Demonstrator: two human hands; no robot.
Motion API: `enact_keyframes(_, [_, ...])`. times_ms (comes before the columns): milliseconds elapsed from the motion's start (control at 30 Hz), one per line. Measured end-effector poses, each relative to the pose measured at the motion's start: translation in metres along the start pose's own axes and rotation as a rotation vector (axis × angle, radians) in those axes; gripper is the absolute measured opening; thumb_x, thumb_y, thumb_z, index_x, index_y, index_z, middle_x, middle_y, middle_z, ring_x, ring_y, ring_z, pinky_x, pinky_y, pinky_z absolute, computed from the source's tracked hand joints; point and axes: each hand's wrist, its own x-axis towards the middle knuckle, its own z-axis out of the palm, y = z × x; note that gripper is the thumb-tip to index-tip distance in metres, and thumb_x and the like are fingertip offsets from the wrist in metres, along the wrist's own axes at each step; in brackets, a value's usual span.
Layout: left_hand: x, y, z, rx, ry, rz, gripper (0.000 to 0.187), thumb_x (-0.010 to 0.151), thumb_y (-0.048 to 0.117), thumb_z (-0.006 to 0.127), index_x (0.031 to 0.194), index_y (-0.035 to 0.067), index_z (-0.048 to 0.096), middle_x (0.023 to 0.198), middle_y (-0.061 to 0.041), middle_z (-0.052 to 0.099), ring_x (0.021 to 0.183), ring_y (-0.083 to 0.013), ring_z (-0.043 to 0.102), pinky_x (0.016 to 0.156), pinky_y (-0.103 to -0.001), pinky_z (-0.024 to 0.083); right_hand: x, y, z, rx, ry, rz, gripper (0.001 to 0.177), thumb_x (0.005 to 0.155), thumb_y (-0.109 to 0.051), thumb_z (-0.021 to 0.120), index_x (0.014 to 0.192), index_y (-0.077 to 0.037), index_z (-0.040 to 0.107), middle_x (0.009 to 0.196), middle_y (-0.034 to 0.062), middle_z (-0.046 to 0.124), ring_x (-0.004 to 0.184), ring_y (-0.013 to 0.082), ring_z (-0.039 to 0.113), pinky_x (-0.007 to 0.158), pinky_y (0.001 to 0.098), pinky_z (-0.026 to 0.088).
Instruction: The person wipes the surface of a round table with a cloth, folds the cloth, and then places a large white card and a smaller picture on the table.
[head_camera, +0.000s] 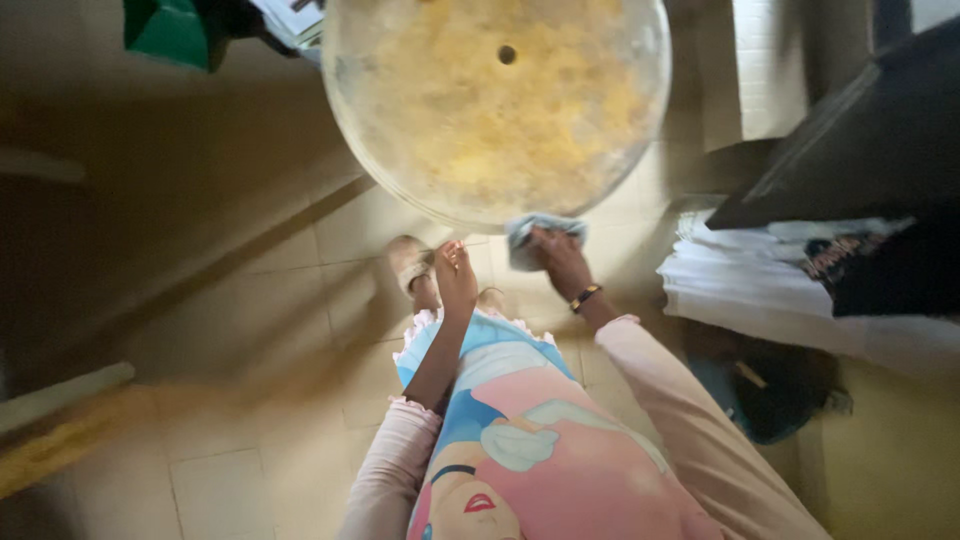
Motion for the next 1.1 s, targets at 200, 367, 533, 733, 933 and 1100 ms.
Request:
enact_keyframes(200, [-0.034, 0.012, 0.021, 0.012, -0.033, -0.043, 0.041, 0.103, 0.035, 0.056, 0.124, -0.001, 0.056, 0.112, -0.016, 0.067, 0.096, -0.0215, 0.064, 0.084, -0.036, 0.052, -0.045, 0.096, -0.022, -0.137, 0.188, 0.510, 0.046, 0.081, 0.003, 0.054, 0.123, -0.009, 0.067, 0.118, 0.0182, 0.065, 0.117, 0.0374, 0.054, 0.103, 0.0497, 0.038])
enact_keyframes(367, [-0.038, 0.014, 0.032, 0.054, -0.044, 0.065, 0.041, 0.107, 0.036, 0.055, 0.124, -0.001, 0.056, 0.115, -0.016, 0.066, 0.103, -0.0232, 0.064, 0.092, -0.037, 0.050, -0.023, 0.083, -0.007, 0.085, 0.524, 0.486, 0.052, 0.076, 0.008, 0.051, 0.125, -0.001, 0.066, 0.122, 0.0198, 0.065, 0.119, 0.0388, 0.055, 0.107, 0.0490, 0.037])
enact_keyframes(533, [-0.045, 0.022, 0.038, 0.015, -0.079, 0.090, 0.039, 0.109, 0.036, 0.054, 0.121, -0.002, 0.058, 0.113, -0.018, 0.064, 0.102, -0.0253, 0.061, 0.094, -0.038, 0.051, 0.009, -0.008, 0.013, 0.236, 0.426, 0.063, 0.039, 0.085, 0.006, 0.052, 0.117, -0.008, 0.070, 0.121, 0.0182, 0.066, 0.119, 0.0362, 0.058, 0.103, 0.0494, 0.042])
enact_keyframes(733, [-0.018, 0.050, 0.043, 0.144, -0.131, 0.042, 0.040, 0.107, 0.035, 0.053, 0.127, 0.001, 0.054, 0.118, -0.018, 0.066, 0.108, -0.0234, 0.065, 0.095, -0.036, 0.049, 0.005, 0.032, 0.014, 0.222, 0.305, 0.040, 0.022, 0.092, -0.001, 0.056, 0.106, -0.011, 0.069, 0.111, 0.0150, 0.066, 0.111, 0.0352, 0.060, 0.096, 0.0507, 0.046])
enact_keyframes(933, [0.020, 0.079, 0.071, 0.154, -0.241, -0.017, 0.042, 0.105, 0.036, 0.052, 0.127, 0.000, 0.054, 0.117, -0.017, 0.069, 0.105, -0.0243, 0.066, 0.092, -0.036, 0.051, -0.012, 0.155, -0.026, 0.007, 0.314, 0.670, 0.037, 0.078, 0.007, 0.055, 0.110, -0.003, 0.069, 0.110, 0.0205, 0.067, 0.106, 0.0395, 0.060, 0.094, 0.0503, 0.047])
enact_keyframes(1100, [0.045, 0.082, 0.102, -0.024, -0.465, -0.053, 0.036, 0.108, 0.032, 0.049, 0.126, 0.000, 0.052, 0.112, -0.016, 0.069, 0.099, -0.0198, 0.068, 0.089, -0.033, 0.055, -0.004, 0.184, -0.025, 0.350, 0.663, 1.250, 0.036, 0.082, -0.002, 0.059, 0.117, 0.003, 0.066, 0.112, 0.0240, 0.068, 0.108, 0.0424, 0.062, 0.098, 0.0481, 0.049])
